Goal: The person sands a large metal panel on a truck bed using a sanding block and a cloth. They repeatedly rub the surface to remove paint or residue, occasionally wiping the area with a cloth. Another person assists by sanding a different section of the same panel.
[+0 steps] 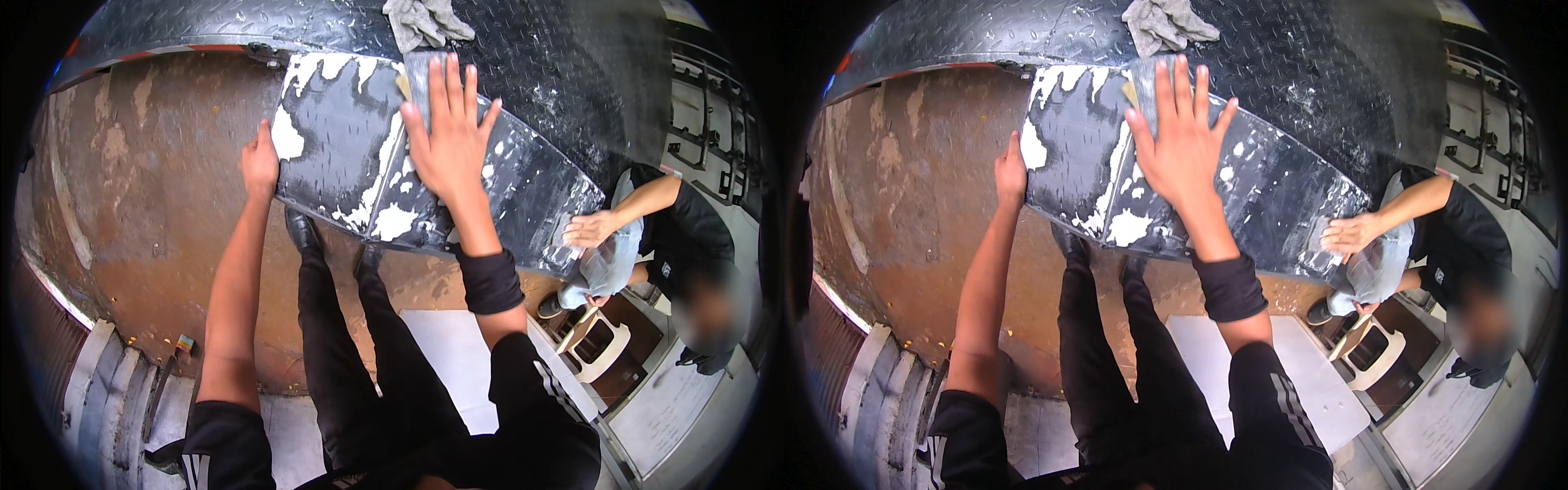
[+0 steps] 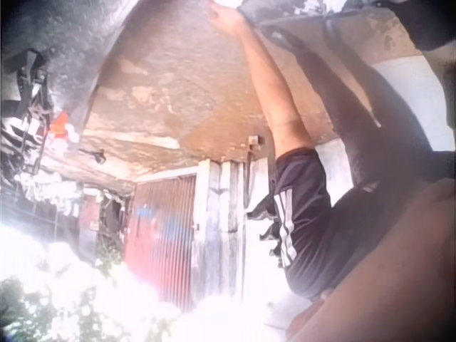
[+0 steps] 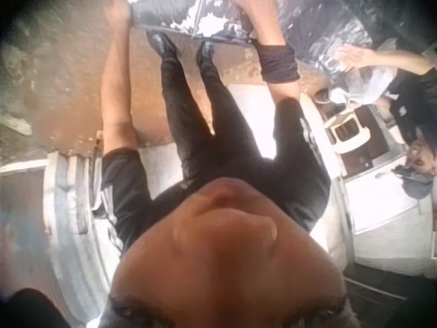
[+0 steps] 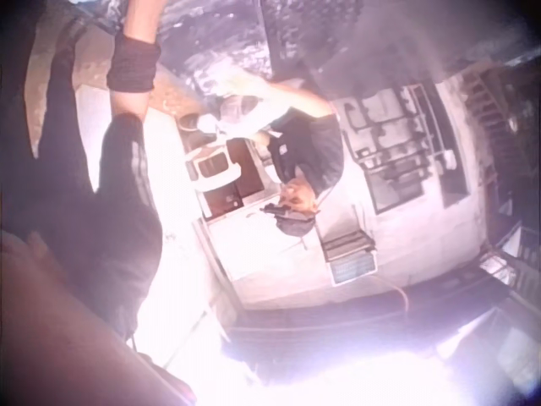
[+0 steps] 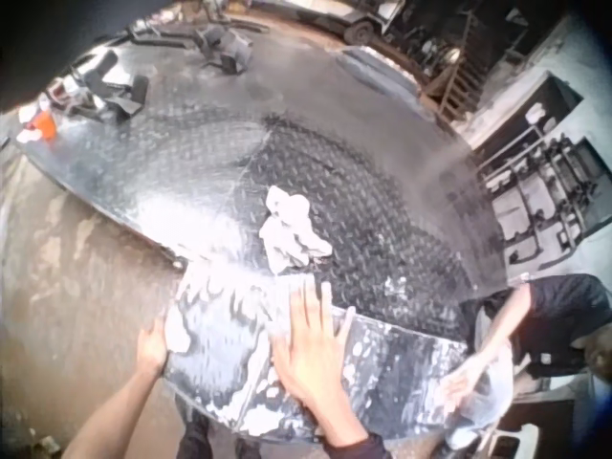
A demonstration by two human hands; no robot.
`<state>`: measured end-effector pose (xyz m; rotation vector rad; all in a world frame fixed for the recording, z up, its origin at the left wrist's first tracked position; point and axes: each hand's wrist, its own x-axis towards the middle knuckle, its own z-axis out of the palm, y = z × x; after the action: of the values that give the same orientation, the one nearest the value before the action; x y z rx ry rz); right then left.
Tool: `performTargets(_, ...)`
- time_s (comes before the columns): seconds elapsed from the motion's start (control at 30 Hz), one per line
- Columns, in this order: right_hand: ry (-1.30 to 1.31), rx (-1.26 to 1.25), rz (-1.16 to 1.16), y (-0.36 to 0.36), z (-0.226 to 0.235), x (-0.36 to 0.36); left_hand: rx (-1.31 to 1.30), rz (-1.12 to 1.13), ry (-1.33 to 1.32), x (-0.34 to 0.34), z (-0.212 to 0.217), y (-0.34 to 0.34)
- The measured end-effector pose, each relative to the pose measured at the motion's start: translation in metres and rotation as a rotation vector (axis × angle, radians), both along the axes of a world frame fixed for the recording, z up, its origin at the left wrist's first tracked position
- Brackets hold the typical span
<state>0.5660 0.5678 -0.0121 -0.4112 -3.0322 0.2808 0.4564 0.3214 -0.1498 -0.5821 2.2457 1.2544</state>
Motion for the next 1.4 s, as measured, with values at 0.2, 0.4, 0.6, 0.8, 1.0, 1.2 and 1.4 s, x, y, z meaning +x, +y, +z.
performTargets(0.2, -0.153, -0.093, -0.035, -0.029, 0.005, 0.078, -0.028, 0.031, 0.036, 0.0, -0.019, -0.018)
performTargets(0.4, -0.018, 0.004, 0.01, -0.002, 0.005, 0.0, -0.058, 0.002, 0.048, -0.002, -0.013, -0.002)
performTargets(0.6, -0.193, -0.13, 0.082, -0.038, -0.001, 0.125, -0.095, 0.032, 0.024, 0.0, -0.021, -0.017)
performTargets(0.8, -0.16, -0.049, 0.179, -0.023, 0.01, 0.046, -0.104, 0.019, 0.002, 0.001, -0.004, -0.004)
performTargets(1.0, -0.319, -0.175, 0.296, -0.002, 0.014, 0.151, -0.115, 0.052, 0.002, 0.002, -0.017, -0.017)
performTargets(1.2, -0.351, -0.104, 0.605, -0.018, 0.019, 0.092, -0.071, 0.047, 0.014, 0.001, -0.021, -0.011)
performTargets(1.4, -0.362, -0.173, 0.551, 0.018, 0.014, 0.169, -0.082, 0.05, 0.007, 0.005, -0.014, -0.014)
